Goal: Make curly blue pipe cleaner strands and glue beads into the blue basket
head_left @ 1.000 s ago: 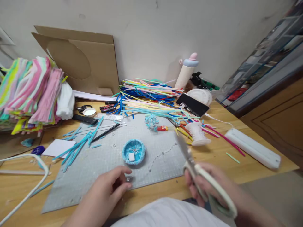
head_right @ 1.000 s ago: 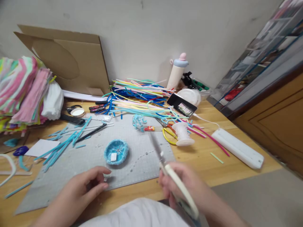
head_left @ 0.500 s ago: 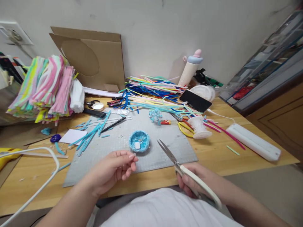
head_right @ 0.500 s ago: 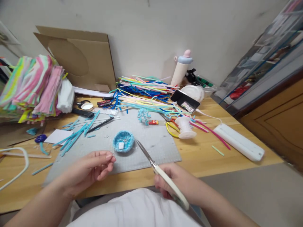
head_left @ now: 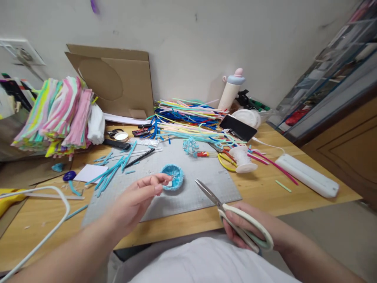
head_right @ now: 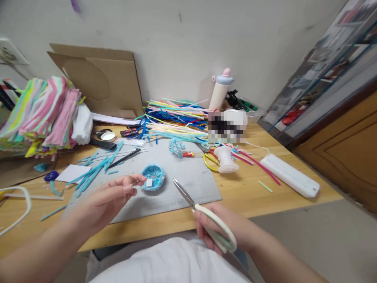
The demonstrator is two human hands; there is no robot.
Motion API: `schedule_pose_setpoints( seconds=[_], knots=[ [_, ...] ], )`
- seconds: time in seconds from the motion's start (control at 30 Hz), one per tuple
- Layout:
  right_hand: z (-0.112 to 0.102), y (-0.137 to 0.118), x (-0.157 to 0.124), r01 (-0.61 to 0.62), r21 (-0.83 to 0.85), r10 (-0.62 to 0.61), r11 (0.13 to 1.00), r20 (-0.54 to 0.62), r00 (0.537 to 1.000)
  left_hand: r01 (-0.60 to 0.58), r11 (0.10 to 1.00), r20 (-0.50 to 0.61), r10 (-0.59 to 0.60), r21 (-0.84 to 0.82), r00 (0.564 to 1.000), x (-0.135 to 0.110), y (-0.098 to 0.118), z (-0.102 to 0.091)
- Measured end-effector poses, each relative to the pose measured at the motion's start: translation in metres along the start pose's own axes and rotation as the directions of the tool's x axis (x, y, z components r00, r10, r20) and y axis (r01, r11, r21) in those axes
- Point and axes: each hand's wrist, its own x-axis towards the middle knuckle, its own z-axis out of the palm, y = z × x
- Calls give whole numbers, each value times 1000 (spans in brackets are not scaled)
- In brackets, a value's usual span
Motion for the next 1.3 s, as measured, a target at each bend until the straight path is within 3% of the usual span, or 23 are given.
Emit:
schedule_pose_setpoints(
  seconds=[0.07, 0.23, 0.37, 0.53, 0.67, 0.73, 1.0, 1.3],
  knots=[
    [-2, 0, -2, 7, -6, -7, 1000, 21, 1000, -46, 996, 13, 47, -76, 999, 2, -7, 5],
    [-2, -2, -3, 42, -34, -39, 999, 77, 996, -14, 956, 87, 41, -294, 995, 10, -23, 23],
    [2, -5, 1, 79, -36, -77, 996, 50, 996, 63, 928, 22, -59, -368, 998, 13, -28, 36],
    [7, -9, 5, 78, -32, -78, 996, 14, 997, 188, 968, 28, -186, -166, 982, 14, -36, 44],
    [10, -13, 7, 57, -38, -58, 998, -9, 998, 156, 967, 0, -159, 201, 987, 20, -44, 49],
    [11, -13, 8, 41, -41, -42, 998, -24, 999, 122, 950, -29, -119, 288, 992, 23, -46, 51],
    [11, -12, 5, 43, -84, -47, 996, -44, 998, 90, 933, -71, -70, 349, 995, 24, -45, 59],
    [13, -8, 7, 72, -90, -74, 993, -16, 997, 121, 907, -53, -109, 404, 993, 24, -46, 62]
  ],
)
